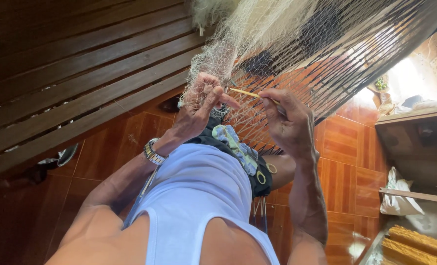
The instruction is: Repairing a fishing net by threading line through the mesh and tying knots using a shuttle and scissors
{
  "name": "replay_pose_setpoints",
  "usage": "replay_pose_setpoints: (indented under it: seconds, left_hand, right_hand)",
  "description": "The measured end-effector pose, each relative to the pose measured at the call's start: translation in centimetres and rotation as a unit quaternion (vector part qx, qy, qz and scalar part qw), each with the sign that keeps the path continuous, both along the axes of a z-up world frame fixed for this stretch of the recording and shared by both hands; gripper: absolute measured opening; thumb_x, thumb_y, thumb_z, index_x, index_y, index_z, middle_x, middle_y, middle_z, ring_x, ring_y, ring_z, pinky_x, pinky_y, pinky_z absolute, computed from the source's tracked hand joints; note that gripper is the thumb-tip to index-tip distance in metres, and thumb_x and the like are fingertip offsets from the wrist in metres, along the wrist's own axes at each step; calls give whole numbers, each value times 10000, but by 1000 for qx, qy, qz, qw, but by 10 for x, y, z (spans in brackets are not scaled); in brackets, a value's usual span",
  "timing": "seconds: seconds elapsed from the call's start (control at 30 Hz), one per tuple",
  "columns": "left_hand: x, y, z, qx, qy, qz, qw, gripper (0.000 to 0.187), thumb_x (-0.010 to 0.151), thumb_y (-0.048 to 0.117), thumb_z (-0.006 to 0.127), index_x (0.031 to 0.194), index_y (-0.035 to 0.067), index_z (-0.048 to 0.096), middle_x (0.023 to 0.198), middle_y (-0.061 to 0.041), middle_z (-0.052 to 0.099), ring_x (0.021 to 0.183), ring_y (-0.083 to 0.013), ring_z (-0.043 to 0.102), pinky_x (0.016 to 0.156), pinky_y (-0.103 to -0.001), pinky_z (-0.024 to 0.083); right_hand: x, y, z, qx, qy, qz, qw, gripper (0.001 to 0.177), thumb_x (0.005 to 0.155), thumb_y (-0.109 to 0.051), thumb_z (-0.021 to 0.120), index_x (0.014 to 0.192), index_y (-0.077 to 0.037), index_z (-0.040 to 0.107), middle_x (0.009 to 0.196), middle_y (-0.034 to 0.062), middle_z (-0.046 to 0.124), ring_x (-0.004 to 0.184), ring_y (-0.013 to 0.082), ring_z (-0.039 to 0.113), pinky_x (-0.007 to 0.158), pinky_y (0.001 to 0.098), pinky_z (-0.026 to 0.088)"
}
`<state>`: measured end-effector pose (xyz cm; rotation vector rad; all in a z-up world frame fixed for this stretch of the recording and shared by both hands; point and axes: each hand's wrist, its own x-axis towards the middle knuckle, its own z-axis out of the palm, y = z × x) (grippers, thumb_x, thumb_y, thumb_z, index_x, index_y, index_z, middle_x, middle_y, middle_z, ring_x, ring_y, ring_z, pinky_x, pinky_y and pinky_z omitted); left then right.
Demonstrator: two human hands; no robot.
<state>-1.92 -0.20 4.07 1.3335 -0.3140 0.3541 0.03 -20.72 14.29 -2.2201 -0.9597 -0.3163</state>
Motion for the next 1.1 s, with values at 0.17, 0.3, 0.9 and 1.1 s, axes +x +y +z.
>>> replay_pose_setpoints:
  seconds: [0.17, 0.3, 0.9, 1.1]
  left_hand:
    - [-4, 1, 9, 0, -11, 6, 1000, 311, 1127, 302, 449, 979, 63, 582, 860, -125, 736, 754, -191, 616, 795, -320, 494]
    - [4, 2, -11, -8, -21, -33, 999, 220, 1140, 279, 401, 1112, 75, 480, 954, -76, 787, 797, -112, 592, 822, -226, 466]
    - [1, -4, -5, -16, -40, -4, 999, 243, 1139, 266, 423, 1048, 61, 516, 897, -82, 783, 688, -120, 555, 705, -231, 431]
    - [8, 3, -18, -62, 9, -64, 996, 157, 1121, 229, 484, 1106, 85, 546, 894, -84, 767, 721, -96, 636, 682, -227, 471]
  right_hand:
    - [2, 3, 2, -12, -8, -4, 1000, 134, 1040, -37, 649, 1149, -67, 723, 928, 183, 713, 730, 319, 705, 559, 412, 540]
    - [3, 1, 0, -28, -13, -3, 1000, 124, 1045, -52, 646, 1141, -74, 722, 940, 173, 732, 822, 356, 737, 615, 441, 571]
    - [9, -2, -3, 16, 40, 40, 998, 156, 1038, -16, 622, 1152, -57, 720, 855, 147, 683, 637, 174, 611, 550, 364, 539]
    - [11, -5, -6, 29, 78, 67, 994, 139, 1015, -13, 641, 1122, -45, 723, 780, 116, 656, 595, 104, 544, 483, 292, 463]
